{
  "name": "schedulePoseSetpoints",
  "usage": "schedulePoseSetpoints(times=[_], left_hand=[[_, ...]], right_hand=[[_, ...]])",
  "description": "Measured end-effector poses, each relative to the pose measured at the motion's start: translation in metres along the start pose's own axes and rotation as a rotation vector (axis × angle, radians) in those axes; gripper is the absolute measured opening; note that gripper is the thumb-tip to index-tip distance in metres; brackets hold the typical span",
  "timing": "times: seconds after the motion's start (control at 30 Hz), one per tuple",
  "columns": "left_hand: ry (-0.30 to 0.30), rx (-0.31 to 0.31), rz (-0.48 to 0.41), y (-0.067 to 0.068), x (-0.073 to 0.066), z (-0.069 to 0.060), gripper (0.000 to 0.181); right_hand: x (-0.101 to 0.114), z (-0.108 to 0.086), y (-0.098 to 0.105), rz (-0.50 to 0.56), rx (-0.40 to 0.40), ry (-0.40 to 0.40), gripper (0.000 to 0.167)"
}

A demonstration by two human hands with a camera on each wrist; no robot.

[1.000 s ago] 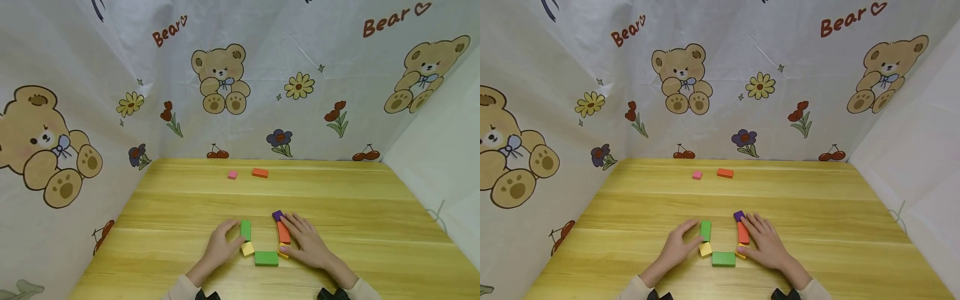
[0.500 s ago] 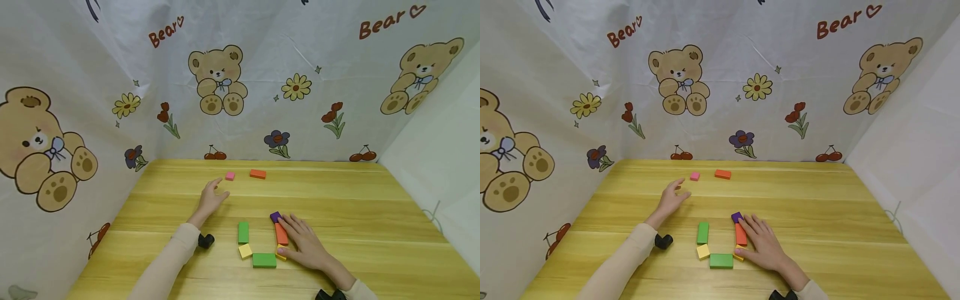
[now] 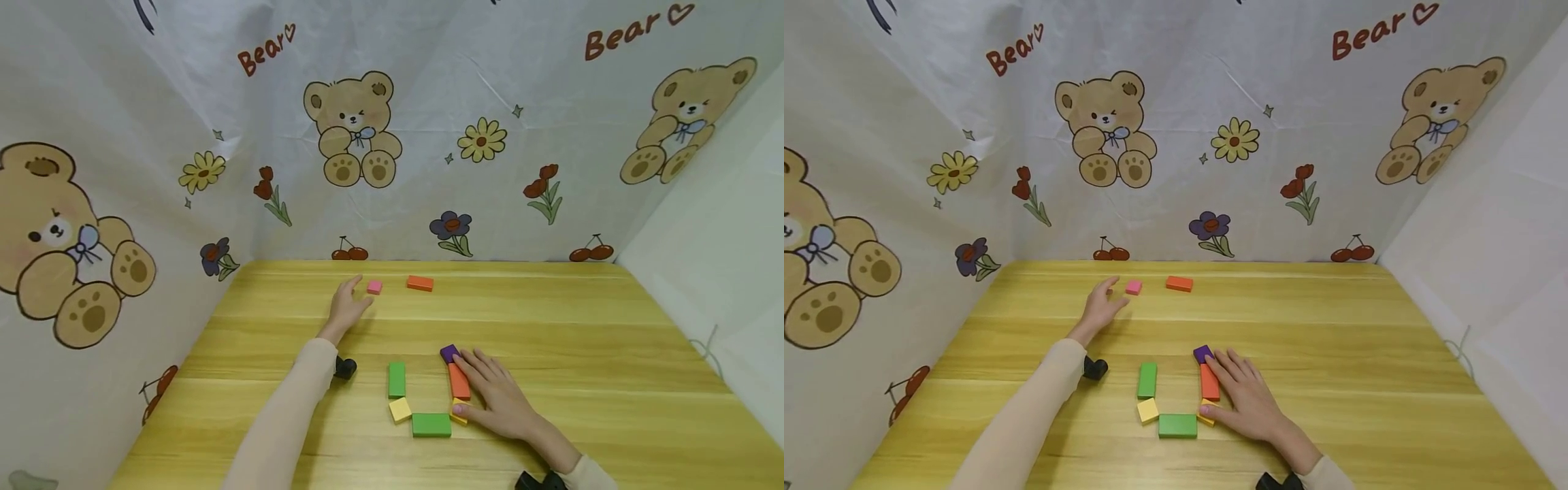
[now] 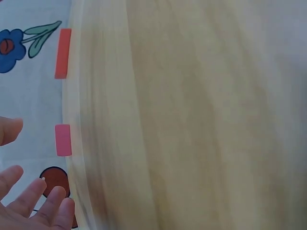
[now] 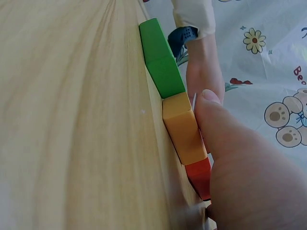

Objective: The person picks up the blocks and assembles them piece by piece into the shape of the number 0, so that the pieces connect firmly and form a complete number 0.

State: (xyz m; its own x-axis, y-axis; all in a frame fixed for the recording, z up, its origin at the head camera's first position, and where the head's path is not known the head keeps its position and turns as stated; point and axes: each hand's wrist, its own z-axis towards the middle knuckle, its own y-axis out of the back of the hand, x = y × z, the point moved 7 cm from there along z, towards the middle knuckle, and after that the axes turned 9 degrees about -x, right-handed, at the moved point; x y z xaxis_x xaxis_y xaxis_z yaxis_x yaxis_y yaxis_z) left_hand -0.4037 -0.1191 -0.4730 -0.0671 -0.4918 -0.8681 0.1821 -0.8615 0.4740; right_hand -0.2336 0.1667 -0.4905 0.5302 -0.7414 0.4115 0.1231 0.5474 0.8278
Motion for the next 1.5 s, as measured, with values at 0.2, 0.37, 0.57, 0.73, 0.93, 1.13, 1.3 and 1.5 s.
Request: schedulePoseSetpoints(times=[0.2, 0.37, 0.57, 0.73, 0.93, 1.13, 1.3, 1.5], left_hand=[[0.01, -0.009, 0.087, -0.001, 0.005, 0.009, 0.064], [0.005, -0.026, 0.166, -0.001, 0.011, 0.016, 0.06], [-0.03, -0.003, 0.275, -0.004, 0.012, 0.021, 0.059], [-0.028, 0.038, 0.364, -0.008, 0.014, 0.022, 0.057], [-0.027, -0.016, 0.368, -0.007, 0.013, 0.022, 0.043], [-0.048, -0.061, 0.308, -0.005, 0.01, 0.019, 0.035], [-0.047, -0.047, 0.177, -0.005, 0.008, 0.014, 0.034], [-0.028, -0.006, 0.05, -0.005, 0.007, 0.006, 0.03]], right_hand=[[0.004, 0.001, -0.001, 0.007, 0.0, 0.018, 0.082], [0.007, 0.0, -0.001, 0.011, -0.002, 0.018, 0.082], [0.008, 0.0, -0.003, 0.014, 0.006, 0.013, 0.082], [0.009, 0.0, -0.005, 0.026, 0.002, 0.023, 0.082], [0.008, 0.001, -0.004, 0.028, -0.002, 0.021, 0.082], [0.006, 0.001, -0.002, 0.018, 0.001, 0.017, 0.082], [0.006, 0.001, -0.001, 0.012, 0.001, 0.014, 0.082], [0.006, 0.001, 0.0, 0.012, -0.008, 0.015, 0.082]])
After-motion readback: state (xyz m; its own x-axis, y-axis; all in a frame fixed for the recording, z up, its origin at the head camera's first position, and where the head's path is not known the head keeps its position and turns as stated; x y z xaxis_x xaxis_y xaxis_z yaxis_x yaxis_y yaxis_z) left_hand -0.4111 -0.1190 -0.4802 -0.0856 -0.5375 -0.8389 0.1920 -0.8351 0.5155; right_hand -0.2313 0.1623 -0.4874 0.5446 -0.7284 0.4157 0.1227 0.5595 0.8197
